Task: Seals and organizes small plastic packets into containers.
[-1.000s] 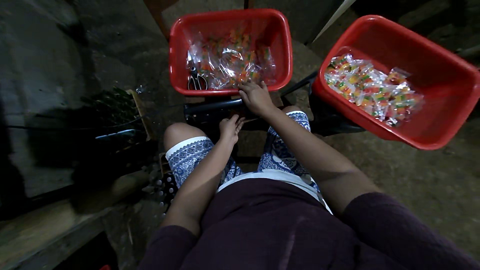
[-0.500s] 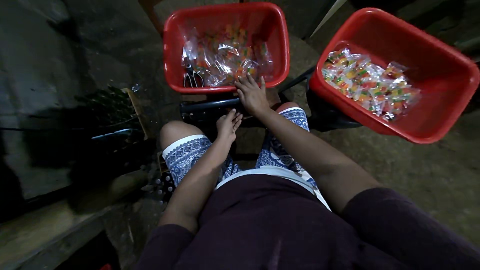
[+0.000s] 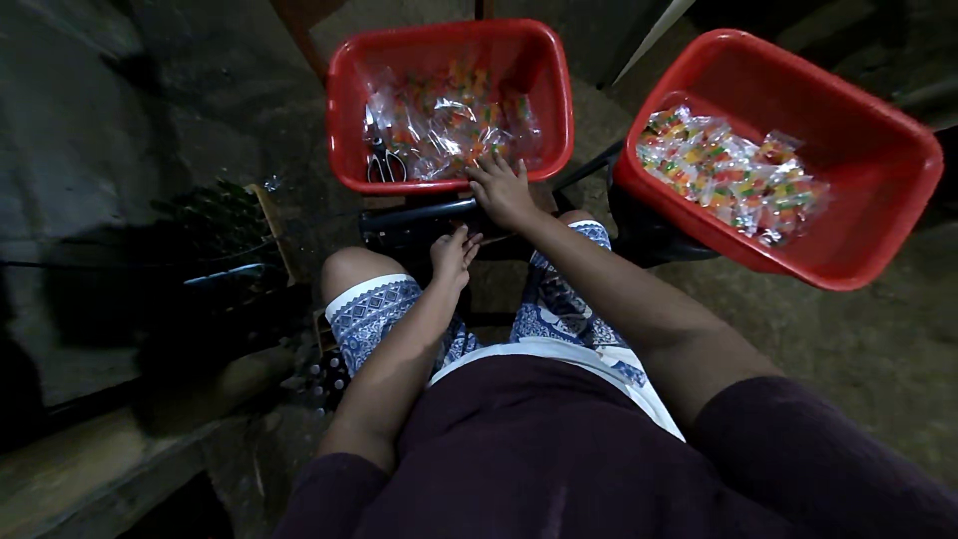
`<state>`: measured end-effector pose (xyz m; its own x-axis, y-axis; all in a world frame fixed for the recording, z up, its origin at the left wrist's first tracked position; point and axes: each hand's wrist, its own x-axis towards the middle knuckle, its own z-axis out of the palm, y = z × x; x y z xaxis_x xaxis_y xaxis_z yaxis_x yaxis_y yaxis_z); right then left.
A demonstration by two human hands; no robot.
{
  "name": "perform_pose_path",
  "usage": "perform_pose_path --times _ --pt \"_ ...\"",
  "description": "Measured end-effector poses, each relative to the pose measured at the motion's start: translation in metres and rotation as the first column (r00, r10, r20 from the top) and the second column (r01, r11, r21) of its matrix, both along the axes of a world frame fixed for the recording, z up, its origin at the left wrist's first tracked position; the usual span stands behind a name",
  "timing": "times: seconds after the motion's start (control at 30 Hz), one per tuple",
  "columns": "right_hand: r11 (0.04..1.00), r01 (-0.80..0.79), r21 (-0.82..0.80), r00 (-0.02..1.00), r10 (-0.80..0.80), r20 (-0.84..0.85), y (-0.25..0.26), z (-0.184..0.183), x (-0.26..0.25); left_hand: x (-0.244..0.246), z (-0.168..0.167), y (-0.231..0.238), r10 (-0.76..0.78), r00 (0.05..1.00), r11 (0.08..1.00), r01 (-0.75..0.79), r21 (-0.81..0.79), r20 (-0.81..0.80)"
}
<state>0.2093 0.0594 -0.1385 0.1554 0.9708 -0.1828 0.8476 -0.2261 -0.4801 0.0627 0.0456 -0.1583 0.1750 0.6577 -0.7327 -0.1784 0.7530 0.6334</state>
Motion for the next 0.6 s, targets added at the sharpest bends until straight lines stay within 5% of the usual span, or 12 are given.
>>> perform_pose_path --times 0.23,0.6 --pt "0.998 -0.057 -0.013 0.998 0.057 -0.038 0.017 0.050 -0.004 0.002 -0.003 -0.002 -0.052 0.998 0.997 0.053 0.048 -0.019" --pt "0.996 0.003 0.085 0.998 0.002 -0.055 -0.005 0.001 -0.002 0.002 -0.001 0.002 -0.093 0.995 0.996 0.094 0.010 -0.043"
